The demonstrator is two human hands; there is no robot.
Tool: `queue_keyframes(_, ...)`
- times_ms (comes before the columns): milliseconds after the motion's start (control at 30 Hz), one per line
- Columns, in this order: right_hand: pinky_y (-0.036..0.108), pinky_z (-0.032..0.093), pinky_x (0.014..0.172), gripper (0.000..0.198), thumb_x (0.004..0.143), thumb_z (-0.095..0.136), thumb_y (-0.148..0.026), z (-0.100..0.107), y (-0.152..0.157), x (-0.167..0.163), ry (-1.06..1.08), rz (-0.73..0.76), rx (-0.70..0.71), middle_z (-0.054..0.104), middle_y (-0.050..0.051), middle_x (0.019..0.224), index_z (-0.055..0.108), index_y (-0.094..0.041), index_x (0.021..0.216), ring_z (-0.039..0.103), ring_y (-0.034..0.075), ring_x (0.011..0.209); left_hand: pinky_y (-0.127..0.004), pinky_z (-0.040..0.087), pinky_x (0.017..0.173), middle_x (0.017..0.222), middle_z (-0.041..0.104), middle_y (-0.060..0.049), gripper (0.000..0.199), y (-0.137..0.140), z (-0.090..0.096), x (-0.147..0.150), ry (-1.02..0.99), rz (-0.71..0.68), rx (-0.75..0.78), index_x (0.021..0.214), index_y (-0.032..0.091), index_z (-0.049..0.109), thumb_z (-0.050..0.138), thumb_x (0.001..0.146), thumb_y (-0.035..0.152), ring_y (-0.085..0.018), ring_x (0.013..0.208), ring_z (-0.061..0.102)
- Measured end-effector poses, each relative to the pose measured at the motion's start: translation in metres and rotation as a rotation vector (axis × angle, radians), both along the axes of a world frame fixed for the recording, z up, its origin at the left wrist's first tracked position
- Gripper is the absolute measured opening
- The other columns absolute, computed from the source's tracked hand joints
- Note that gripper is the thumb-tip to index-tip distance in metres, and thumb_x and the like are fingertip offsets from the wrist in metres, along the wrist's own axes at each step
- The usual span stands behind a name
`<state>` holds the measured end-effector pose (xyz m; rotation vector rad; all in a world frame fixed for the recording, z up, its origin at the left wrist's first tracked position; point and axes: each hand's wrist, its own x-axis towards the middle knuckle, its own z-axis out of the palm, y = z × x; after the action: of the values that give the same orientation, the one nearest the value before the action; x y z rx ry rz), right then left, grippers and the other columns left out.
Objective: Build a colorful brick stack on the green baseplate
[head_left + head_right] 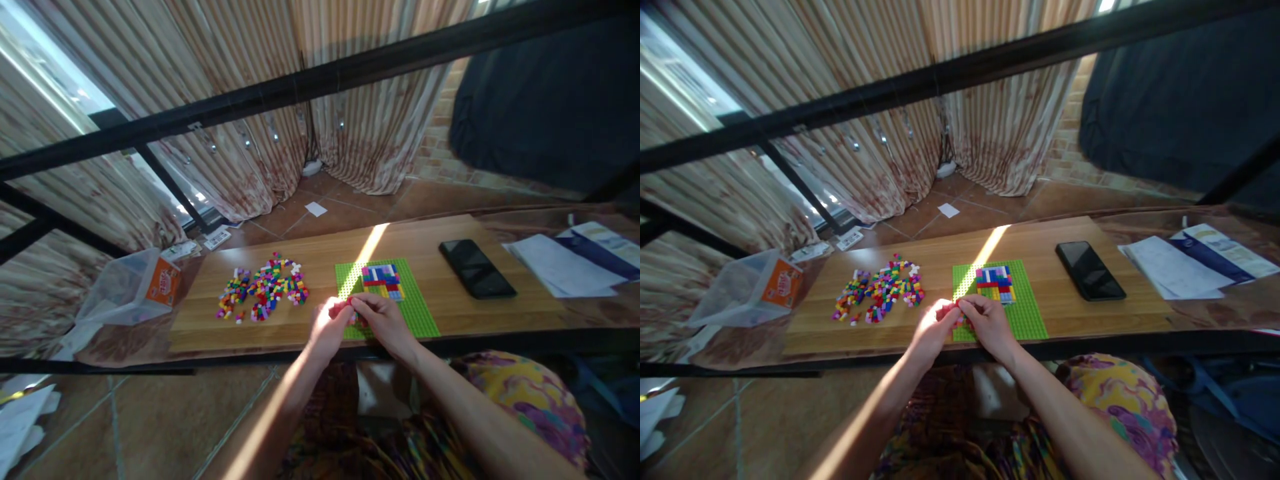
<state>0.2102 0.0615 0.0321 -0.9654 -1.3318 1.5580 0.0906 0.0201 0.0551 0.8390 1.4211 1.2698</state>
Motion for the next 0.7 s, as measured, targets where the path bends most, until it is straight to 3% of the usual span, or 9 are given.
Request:
queue_keyframes(233,0.021,0.033,0.049,0.026,0.072,0.071,-0.043,-0.003,-0.0005,0.0001,0.2,0.032,-0.278,0.059,-0.001,0.064,0.067,-0.016,0.074,0.043,0.008,0.053,-0.018,0.032,0.049,0.06,0.057,0.002,0.031,-0.003,-0.0054,-0.0017,-0.269,-0.003,-0.065,0.07,0.013,0.061,0.076,0.064,0.041,-0.005,0.05,0.044)
queue_keyframes(433,0.021,0.032,0.045,0.016,0.07,0.068,-0.031,-0.0007,0.0007,-0.0003,0.317,0.064,-0.498,0.055,-0.003,0.061,0.062,-0.019,0.078,0.047,0.01,0.053,-0.019,0.043,0.057,0.077,0.067,-0.004,0.036,-0.0022,-0.0035,-0.0046,-0.356,0.053,-0.078,0.08,0.013,0.063,0.08,0.06,0.038,-0.009,0.061,0.059)
queue_keyframes(533,0.021,0.029,0.043,0.023,0.075,0.065,-0.04,0.0007,-0.0024,-0.0026,0.32,0.099,-0.484,0.053,-0.004,0.06,0.059,-0.019,0.076,0.043,0.008,0.049,-0.02,0.043,0.056,0.075,0.068,-0.005,0.032,-0.0017,-0.0019,-0.0048,-0.295,0.051,-0.066,0.08,0.013,0.063,0.078,0.062,0.035,-0.011,0.061,0.061)
queue_keyframes(700,0.021,0.016,0.039,0.035,0.073,0.07,-0.051,-0.0019,-0.0079,-0.0083,0.195,0.032,-0.308,0.046,-0.008,0.051,0.057,-0.018,0.073,0.029,0.004,0.04,-0.018,0.038,0.051,0.064,0.063,-0.001,0.023,0.0016,-0.006,0.0023,-0.18,0.088,-0.059,0.078,0.012,0.062,0.073,0.065,0.028,-0.008,0.055,0.054)
